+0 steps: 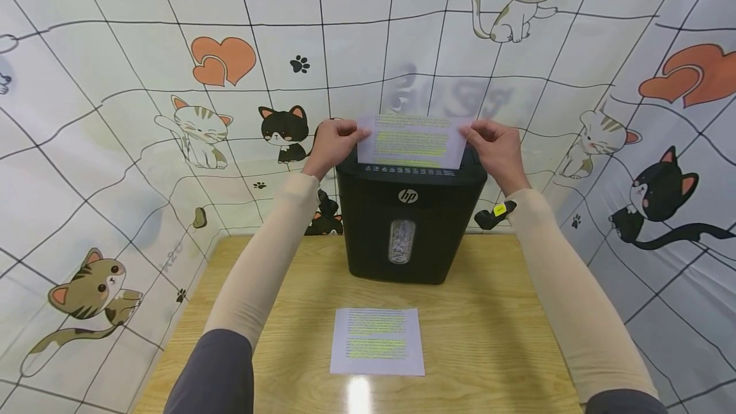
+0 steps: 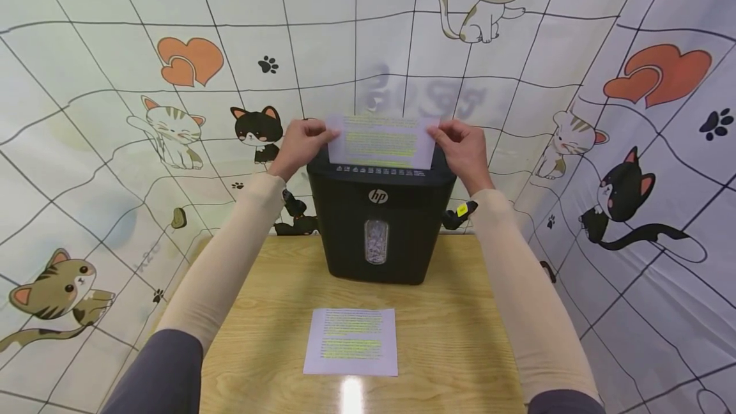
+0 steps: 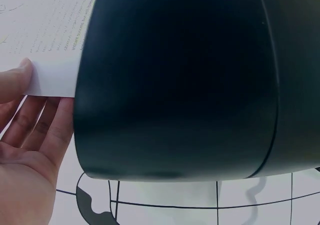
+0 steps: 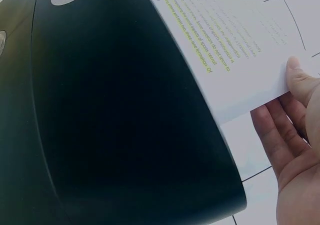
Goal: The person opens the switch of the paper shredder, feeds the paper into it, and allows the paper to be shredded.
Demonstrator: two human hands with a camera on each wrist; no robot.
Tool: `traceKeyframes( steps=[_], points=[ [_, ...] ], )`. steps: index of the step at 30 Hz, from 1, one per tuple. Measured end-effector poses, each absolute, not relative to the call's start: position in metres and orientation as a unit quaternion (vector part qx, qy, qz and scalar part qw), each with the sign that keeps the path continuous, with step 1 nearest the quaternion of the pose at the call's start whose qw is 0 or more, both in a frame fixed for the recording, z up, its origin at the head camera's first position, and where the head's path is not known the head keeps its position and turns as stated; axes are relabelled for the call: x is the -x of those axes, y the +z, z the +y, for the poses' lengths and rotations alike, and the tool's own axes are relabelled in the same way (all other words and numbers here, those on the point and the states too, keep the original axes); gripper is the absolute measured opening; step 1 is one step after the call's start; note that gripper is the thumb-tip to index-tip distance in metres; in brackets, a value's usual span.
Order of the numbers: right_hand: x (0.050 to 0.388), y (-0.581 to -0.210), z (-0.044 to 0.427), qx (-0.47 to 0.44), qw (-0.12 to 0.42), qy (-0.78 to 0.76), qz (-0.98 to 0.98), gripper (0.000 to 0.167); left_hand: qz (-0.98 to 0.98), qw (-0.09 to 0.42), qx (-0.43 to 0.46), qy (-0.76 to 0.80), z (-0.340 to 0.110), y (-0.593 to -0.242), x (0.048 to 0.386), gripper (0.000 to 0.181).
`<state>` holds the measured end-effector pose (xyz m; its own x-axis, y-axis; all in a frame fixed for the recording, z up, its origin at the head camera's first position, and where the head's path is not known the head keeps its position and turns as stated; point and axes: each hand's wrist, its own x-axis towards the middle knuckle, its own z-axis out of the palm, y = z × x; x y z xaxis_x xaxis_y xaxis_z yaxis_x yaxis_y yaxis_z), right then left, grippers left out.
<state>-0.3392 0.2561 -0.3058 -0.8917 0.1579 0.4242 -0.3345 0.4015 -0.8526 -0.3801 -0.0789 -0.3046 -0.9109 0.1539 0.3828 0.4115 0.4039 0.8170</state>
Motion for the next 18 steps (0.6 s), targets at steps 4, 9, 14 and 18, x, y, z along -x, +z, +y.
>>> traceKeyframes(
  steps=[4,9,14,18],
  points=[
    [0.3393,-0.307,0.2556,-0.061,0.229,0.542,-0.806,0.037,-0.829,0.129,0.178,-0.514,-0.08,-0.3058,0.3792,0.022],
    [0.3392,-0.3084,0.2556,-0.069,0.23,0.546,-0.803,0.035,-0.831,0.128,0.177,-0.512,-0.0803,-0.3059,0.3795,0.022],
    [0.3381,-0.3088,0.2545,-0.067,0.227,0.534,-0.811,0.039,-0.833,0.119,0.168,-0.514,-0.0809,-0.3062,0.381,0.024],
    [0.3365,-0.3066,0.255,-0.057,0.227,0.525,-0.818,0.041,-0.829,0.117,0.175,-0.518,-0.0802,-0.306,0.3809,0.023]
  ],
)
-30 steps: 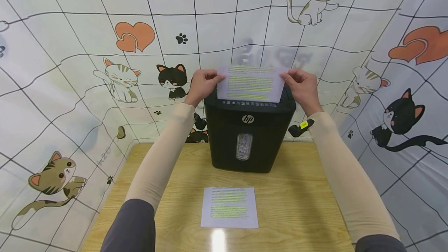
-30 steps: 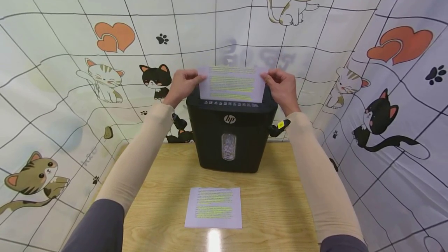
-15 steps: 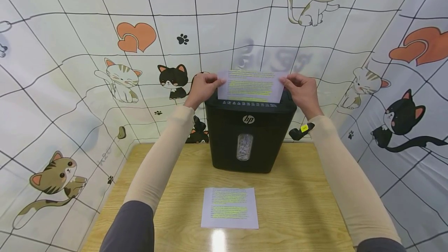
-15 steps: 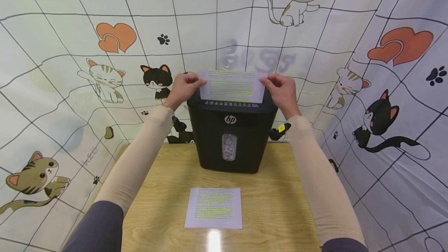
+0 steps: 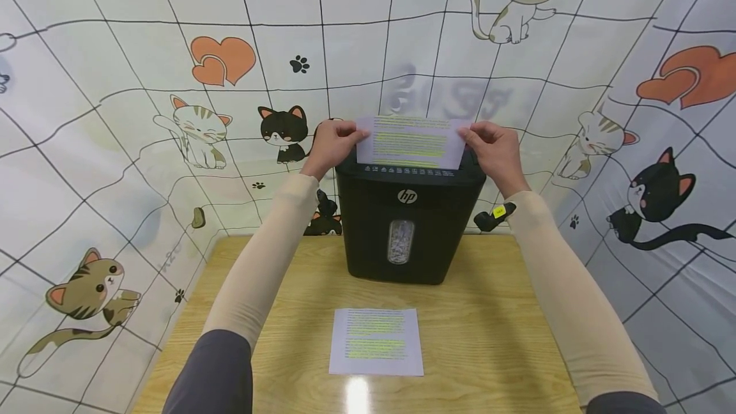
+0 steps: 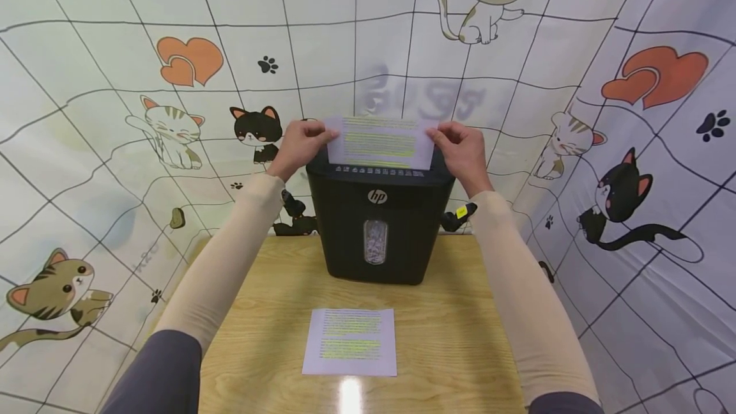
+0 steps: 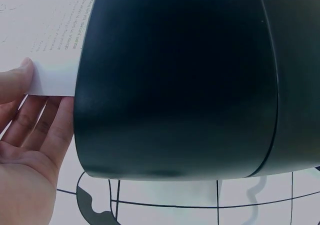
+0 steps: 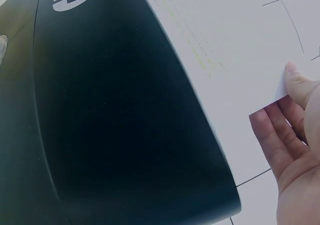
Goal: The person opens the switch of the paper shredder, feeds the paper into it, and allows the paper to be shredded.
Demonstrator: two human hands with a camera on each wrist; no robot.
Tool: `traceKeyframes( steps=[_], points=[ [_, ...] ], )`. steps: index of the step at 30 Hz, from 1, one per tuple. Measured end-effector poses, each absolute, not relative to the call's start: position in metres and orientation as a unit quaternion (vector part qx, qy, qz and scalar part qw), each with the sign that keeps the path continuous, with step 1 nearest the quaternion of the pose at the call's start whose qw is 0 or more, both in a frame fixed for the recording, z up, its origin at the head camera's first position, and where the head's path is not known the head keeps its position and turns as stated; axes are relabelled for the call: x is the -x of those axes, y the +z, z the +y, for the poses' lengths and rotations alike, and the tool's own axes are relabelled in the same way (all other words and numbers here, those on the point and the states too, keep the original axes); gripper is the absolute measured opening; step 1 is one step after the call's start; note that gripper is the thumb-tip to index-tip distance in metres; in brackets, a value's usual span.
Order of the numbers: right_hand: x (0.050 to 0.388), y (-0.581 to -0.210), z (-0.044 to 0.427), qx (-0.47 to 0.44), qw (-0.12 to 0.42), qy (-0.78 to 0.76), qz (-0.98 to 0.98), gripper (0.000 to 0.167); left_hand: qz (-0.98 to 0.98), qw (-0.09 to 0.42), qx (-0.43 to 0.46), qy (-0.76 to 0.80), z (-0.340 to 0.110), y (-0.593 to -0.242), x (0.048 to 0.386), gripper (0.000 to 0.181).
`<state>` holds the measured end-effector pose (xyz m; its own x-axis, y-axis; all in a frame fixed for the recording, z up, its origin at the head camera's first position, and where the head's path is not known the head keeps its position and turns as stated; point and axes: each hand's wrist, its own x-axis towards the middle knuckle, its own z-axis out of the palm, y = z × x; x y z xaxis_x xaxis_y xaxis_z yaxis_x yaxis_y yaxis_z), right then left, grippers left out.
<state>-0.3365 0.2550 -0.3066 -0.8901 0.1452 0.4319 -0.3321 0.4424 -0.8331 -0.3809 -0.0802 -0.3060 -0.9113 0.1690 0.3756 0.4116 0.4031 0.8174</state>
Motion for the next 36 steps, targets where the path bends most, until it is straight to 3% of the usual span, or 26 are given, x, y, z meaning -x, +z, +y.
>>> traceKeyframes(
  steps=[20,36],
  points=[
    [0.335,-0.316,0.257,-0.049,0.194,0.507,-0.838,0.047,-0.839,0.094,0.178,-0.505,-0.083,-0.313,0.379,0.022],
    [0.325,-0.31,0.256,-0.084,0.124,0.482,-0.863,0.057,-0.822,0.067,0.211,-0.525,-0.087,-0.307,0.37,0.029]
  ],
)
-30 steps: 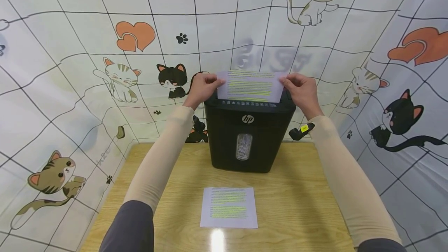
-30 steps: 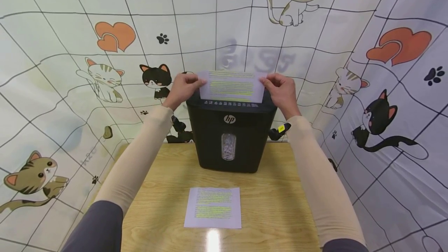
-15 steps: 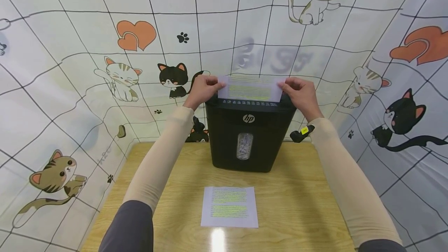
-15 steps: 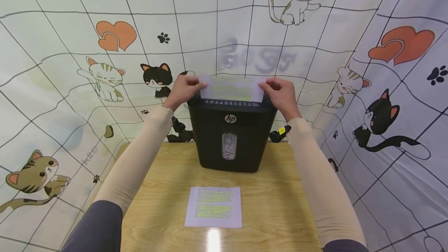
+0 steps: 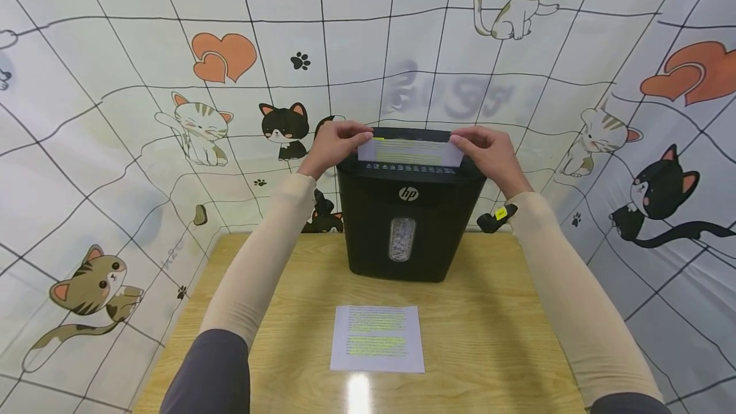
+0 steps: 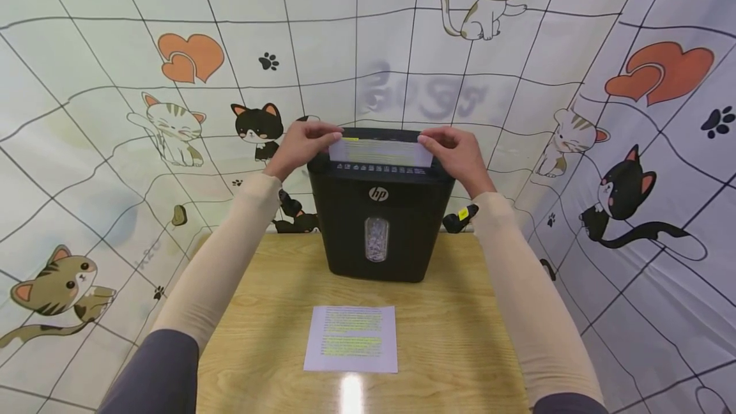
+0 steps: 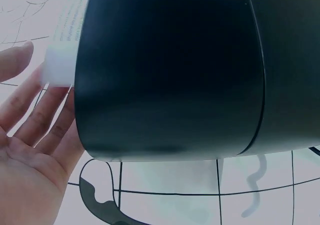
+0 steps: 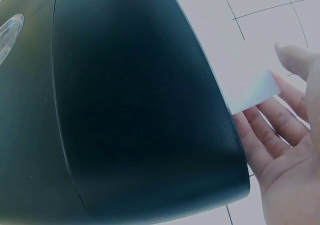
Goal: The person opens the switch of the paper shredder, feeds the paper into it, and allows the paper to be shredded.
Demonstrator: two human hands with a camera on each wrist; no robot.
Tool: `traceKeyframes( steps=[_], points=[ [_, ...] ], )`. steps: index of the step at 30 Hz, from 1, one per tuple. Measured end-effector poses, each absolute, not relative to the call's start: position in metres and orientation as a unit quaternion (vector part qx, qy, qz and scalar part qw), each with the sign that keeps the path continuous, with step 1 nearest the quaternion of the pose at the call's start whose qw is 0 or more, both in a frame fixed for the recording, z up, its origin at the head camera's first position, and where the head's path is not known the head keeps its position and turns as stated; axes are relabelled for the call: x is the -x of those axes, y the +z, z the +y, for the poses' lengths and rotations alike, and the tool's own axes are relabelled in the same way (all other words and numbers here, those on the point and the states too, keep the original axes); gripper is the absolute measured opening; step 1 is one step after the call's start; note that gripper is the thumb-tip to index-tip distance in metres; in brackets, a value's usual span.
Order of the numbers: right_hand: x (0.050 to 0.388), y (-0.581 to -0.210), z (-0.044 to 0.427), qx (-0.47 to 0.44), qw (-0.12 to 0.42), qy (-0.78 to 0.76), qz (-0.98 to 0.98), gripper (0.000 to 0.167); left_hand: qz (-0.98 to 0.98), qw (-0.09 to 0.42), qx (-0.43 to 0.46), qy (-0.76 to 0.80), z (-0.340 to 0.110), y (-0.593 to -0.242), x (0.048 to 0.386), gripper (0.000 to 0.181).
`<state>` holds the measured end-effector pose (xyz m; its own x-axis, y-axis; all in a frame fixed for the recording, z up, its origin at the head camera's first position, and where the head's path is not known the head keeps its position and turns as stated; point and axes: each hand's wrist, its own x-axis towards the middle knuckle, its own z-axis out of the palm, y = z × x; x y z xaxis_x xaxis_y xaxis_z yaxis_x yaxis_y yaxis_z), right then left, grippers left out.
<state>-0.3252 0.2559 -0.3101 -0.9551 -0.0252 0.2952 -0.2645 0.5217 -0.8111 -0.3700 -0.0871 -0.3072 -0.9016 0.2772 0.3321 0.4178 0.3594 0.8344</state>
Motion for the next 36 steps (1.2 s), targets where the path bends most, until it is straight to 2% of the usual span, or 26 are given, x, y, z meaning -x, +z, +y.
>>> traceKeyframes(
  steps=[8,21,29,36],
  points=[
    [0.321,-0.307,0.256,-0.101,0.105,0.482,-0.864,0.059,-0.821,0.049,0.229,-0.521,-0.092,-0.308,0.369,0.036],
    [0.313,-0.307,0.259,-0.146,0.085,0.413,-0.895,0.072,-0.837,0.045,0.241,-0.49,-0.102,-0.309,0.359,0.067],
    [0.301,-0.307,0.26,-0.147,0.085,0.372,-0.913,0.084,-0.859,0.068,0.239,-0.447,-0.114,-0.315,0.347,0.087],
    [0.29,-0.318,0.272,-0.16,0.109,0.342,-0.92,0.089,-0.864,0.112,0.22,-0.439,-0.124,-0.332,0.332,0.089]
  ],
)
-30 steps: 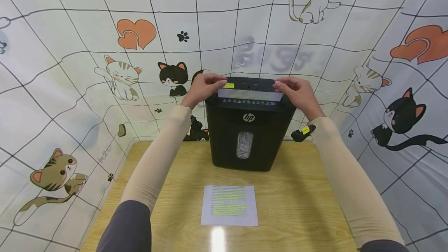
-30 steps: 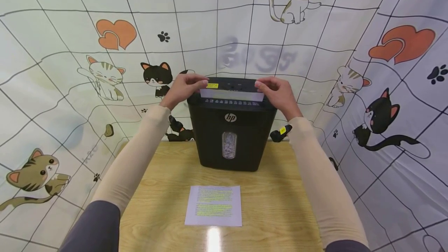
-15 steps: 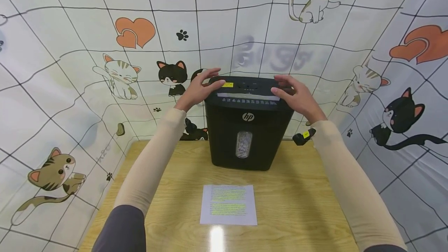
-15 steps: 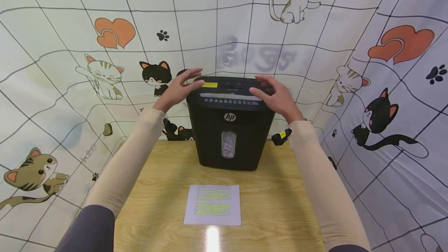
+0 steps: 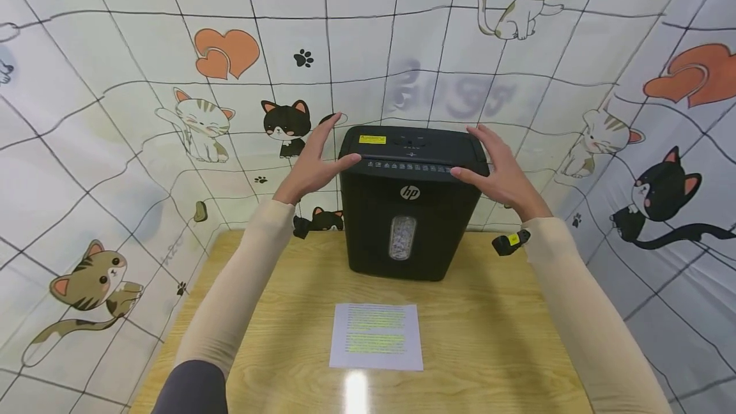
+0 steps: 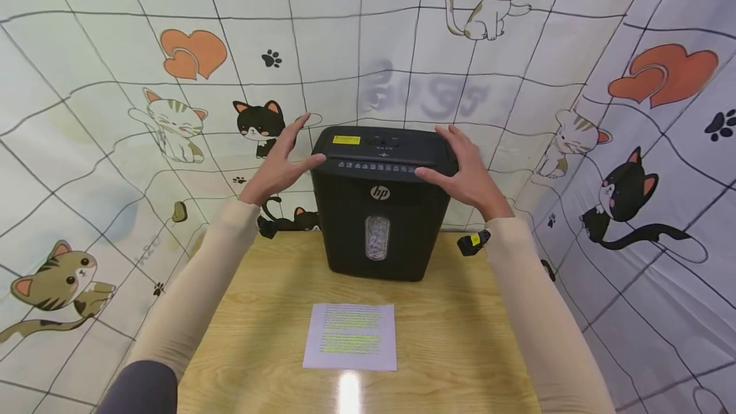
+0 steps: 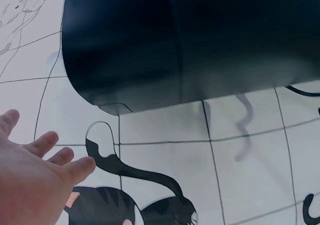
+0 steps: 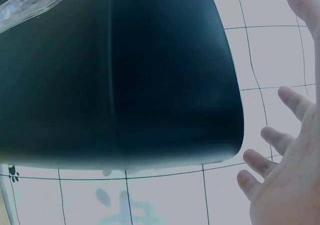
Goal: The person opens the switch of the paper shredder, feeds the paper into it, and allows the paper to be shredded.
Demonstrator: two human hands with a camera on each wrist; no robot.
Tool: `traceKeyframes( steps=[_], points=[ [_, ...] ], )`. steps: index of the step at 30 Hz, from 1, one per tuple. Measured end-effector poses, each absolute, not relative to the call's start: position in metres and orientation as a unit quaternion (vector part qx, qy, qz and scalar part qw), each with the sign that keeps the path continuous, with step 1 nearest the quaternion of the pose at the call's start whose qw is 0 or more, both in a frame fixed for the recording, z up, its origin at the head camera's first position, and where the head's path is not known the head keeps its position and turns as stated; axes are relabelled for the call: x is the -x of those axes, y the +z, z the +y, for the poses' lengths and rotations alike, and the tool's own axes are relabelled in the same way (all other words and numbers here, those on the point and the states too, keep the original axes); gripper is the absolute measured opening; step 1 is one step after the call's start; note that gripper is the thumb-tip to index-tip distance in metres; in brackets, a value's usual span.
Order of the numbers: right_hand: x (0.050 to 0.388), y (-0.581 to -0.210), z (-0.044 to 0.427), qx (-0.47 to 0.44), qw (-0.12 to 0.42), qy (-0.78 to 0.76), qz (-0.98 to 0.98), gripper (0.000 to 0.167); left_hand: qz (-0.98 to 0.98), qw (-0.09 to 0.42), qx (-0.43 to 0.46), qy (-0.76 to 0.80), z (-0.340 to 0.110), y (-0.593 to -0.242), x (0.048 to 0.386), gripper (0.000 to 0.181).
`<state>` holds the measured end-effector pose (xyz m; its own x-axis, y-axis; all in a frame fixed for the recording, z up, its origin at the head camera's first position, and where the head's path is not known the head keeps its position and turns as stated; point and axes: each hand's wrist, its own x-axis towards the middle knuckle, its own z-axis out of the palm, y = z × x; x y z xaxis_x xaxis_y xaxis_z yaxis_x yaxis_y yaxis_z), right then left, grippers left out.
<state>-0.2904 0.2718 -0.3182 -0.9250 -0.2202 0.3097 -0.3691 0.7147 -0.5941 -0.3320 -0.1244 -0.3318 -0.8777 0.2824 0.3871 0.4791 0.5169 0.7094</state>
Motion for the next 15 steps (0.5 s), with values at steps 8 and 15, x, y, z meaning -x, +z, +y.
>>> traceKeyframes(
  steps=[8,15],
  points=[
    [0.275,-0.339,0.284,-0.13,0.114,0.327,-0.929,0.103,-0.871,0.159,0.207,-0.416,-0.14,-0.36,0.316,0.1],
    [0.266,-0.364,0.29,-0.124,0.135,0.327,-0.927,0.115,-0.877,0.186,0.175,-0.408,-0.156,-0.382,0.299,0.107]
  ],
)
